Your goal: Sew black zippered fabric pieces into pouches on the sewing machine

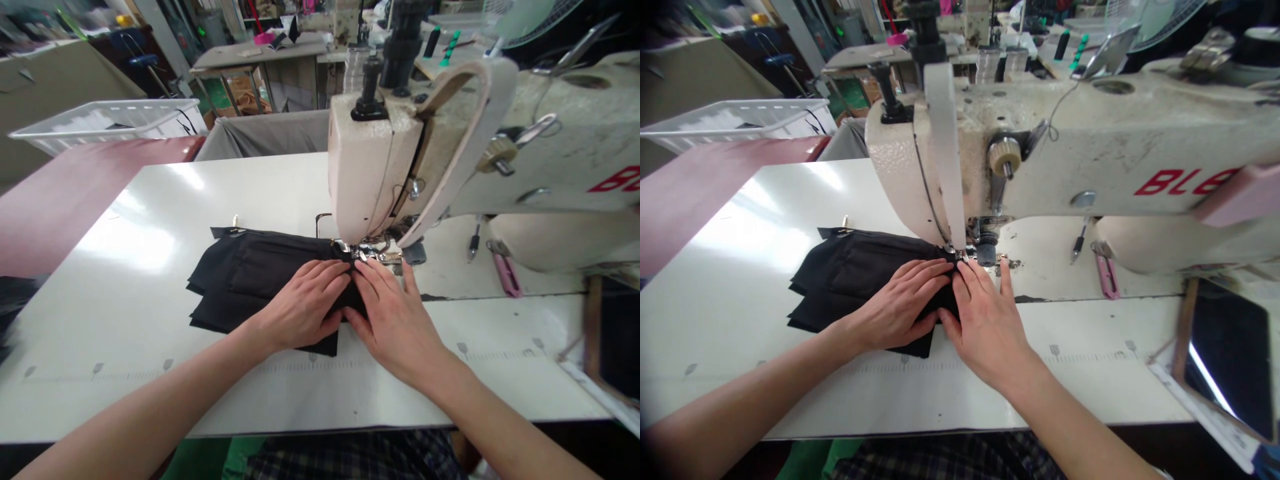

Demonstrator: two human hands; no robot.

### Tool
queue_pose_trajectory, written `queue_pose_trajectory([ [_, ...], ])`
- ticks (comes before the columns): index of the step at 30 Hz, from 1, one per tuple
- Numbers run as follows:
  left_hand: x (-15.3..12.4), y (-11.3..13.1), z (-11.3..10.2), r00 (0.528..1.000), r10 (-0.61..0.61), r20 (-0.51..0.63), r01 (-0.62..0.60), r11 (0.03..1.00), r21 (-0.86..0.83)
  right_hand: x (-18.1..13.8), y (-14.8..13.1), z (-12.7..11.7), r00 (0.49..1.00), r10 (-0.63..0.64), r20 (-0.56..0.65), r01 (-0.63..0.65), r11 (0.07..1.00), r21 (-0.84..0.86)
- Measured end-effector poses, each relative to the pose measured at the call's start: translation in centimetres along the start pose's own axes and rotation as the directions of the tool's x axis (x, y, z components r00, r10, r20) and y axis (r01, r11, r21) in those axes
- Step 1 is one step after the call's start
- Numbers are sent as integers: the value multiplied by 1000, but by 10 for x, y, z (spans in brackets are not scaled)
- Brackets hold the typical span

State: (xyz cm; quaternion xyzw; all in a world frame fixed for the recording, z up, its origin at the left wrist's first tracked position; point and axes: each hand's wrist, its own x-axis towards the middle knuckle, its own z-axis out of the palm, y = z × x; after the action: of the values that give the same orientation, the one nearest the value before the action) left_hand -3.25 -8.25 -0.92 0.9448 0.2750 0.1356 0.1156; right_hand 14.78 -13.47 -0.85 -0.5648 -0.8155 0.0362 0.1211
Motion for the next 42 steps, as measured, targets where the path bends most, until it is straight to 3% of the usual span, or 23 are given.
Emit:
queue_pose_trajectory([
  [6,-1,-6,3,999,15,-44,-17,999,-46,3,8,-4,999,-37,11,37,999,29],
  [14,11,-17,2,1000,4,-6,-4,1000,-31,3,19,8,997,-74,-25,75,996,54],
  [22,10,-23,0,1000,29,6,-29,1000,-7,-6,16,4,998,-52,-31,55,994,92],
  [25,6,-20,1,991,128,-41,-129,992,-4,-19,14,1,998,-18,-55,27,982,185],
  [27,6,-15,2,992,116,-44,-118,991,-64,-28,14,-1,995,62,-81,-33,946,321],
  [29,7,-9,3,1000,7,-23,-10,992,-122,-36,15,-4,978,204,-49,-147,834,532],
  [30,9,-6,3,999,-49,-18,46,990,-131,-38,16,-7,961,276,9,-215,726,653],
  [33,12,3,5,996,-83,-45,78,991,-107,-37,17,-16,872,390,296,-400,219,890],
  [35,11,6,6,993,-66,-96,56,993,-107,-32,16,-22,797,381,469,-464,-111,879],
  [37,9,8,8,983,-84,-162,61,987,-146,-26,13,-26,739,328,588,-495,-329,805],
  [39,7,9,10,966,-141,-217,99,976,-193,-19,8,-25,718,244,652,-526,-422,738],
  [42,3,10,14,938,-202,-280,143,966,-215,-9,1,-17,718,191,669,-561,-410,719],
])
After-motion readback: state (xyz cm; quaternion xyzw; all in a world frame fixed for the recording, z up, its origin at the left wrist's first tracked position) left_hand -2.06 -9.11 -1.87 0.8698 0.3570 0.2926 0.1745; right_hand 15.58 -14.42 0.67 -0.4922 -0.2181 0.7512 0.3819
